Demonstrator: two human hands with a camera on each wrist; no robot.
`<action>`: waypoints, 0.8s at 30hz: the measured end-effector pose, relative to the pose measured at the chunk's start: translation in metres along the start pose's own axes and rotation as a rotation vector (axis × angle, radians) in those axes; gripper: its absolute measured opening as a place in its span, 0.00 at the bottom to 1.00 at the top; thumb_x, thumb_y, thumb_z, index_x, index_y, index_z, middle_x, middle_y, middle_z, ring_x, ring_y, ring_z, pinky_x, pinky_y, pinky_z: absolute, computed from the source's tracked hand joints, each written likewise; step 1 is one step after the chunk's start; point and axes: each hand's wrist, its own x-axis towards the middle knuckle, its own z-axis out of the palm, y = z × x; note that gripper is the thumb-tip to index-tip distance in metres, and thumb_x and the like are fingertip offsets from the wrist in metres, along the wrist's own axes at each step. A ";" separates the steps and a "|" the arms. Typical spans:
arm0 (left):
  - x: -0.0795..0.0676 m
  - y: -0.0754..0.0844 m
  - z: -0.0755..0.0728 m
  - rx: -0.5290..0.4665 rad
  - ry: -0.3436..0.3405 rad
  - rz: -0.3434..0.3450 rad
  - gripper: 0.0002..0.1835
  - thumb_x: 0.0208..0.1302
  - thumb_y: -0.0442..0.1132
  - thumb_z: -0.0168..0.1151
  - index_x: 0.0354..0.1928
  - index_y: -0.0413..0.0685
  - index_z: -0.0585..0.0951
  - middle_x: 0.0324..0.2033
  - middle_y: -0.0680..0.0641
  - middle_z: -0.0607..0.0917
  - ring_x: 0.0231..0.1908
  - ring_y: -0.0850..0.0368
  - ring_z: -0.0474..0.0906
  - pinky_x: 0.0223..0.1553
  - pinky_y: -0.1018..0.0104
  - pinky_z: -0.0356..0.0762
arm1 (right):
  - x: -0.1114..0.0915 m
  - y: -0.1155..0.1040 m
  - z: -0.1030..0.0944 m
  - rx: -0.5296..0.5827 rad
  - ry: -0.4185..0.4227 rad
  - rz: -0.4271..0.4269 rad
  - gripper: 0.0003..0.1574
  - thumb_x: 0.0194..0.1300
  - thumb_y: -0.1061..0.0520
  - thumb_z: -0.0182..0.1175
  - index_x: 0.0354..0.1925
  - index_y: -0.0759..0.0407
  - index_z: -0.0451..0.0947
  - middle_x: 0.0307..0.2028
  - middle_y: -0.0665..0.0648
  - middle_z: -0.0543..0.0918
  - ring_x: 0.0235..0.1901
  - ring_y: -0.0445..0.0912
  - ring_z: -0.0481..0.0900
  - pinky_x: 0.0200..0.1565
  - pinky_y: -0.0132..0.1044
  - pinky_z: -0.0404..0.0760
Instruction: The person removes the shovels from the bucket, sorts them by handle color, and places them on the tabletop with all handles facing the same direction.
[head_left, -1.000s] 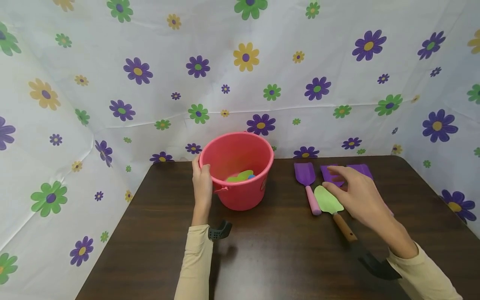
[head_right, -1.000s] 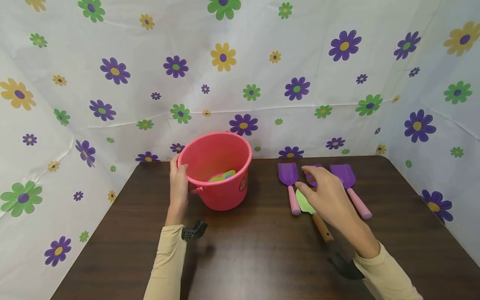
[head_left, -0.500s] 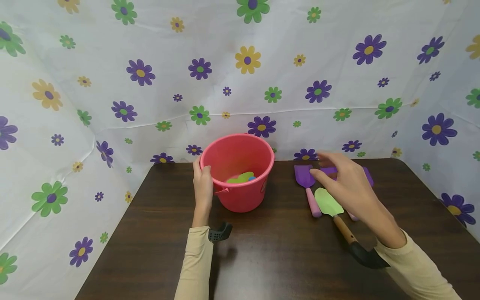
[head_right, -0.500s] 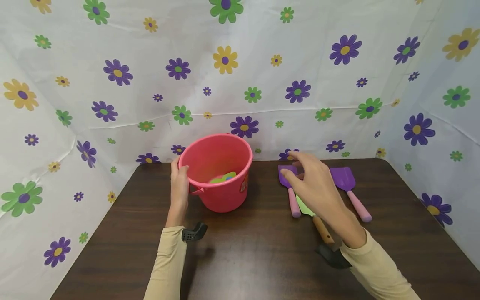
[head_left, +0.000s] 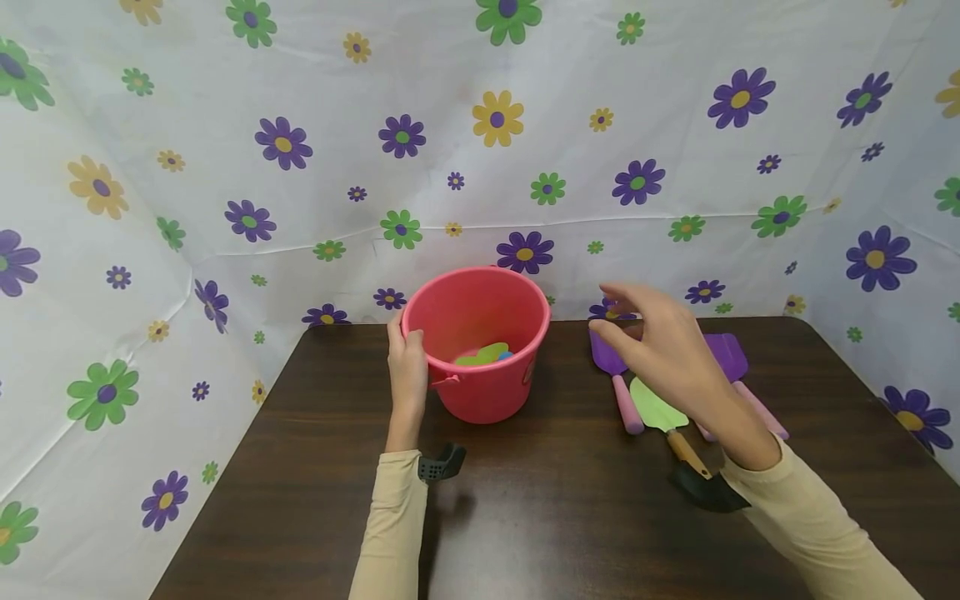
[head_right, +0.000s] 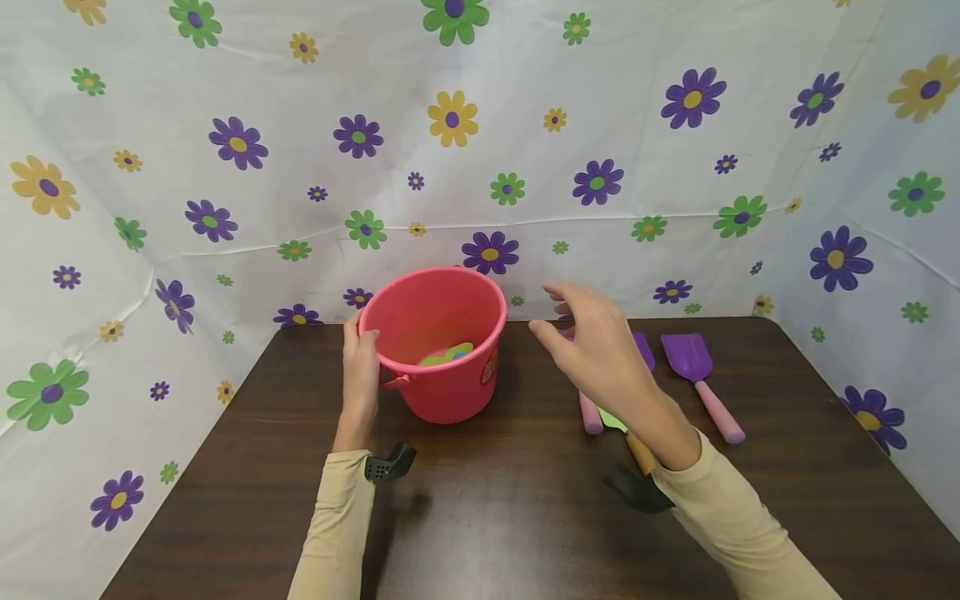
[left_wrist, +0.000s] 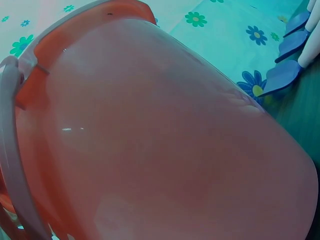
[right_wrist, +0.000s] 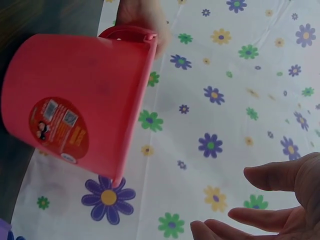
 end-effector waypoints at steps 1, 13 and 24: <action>0.000 0.000 0.000 0.001 0.001 0.000 0.31 0.76 0.38 0.47 0.78 0.47 0.60 0.74 0.43 0.69 0.66 0.39 0.70 0.66 0.39 0.72 | 0.001 -0.002 0.001 0.005 -0.002 -0.002 0.32 0.71 0.59 0.66 0.68 0.69 0.73 0.59 0.69 0.80 0.56 0.62 0.81 0.52 0.59 0.84; 0.002 -0.003 0.000 0.001 0.007 -0.003 0.31 0.76 0.37 0.47 0.78 0.48 0.60 0.74 0.43 0.68 0.67 0.39 0.70 0.67 0.39 0.70 | 0.011 -0.019 0.007 0.012 -0.016 -0.055 0.32 0.71 0.59 0.66 0.68 0.69 0.72 0.62 0.69 0.79 0.58 0.62 0.81 0.53 0.60 0.83; 0.002 -0.002 0.000 0.006 0.007 -0.007 0.31 0.76 0.38 0.47 0.79 0.49 0.60 0.74 0.43 0.68 0.66 0.40 0.70 0.67 0.40 0.71 | 0.022 -0.030 0.015 0.035 -0.044 -0.087 0.31 0.71 0.60 0.65 0.68 0.69 0.73 0.63 0.68 0.78 0.58 0.61 0.80 0.52 0.57 0.85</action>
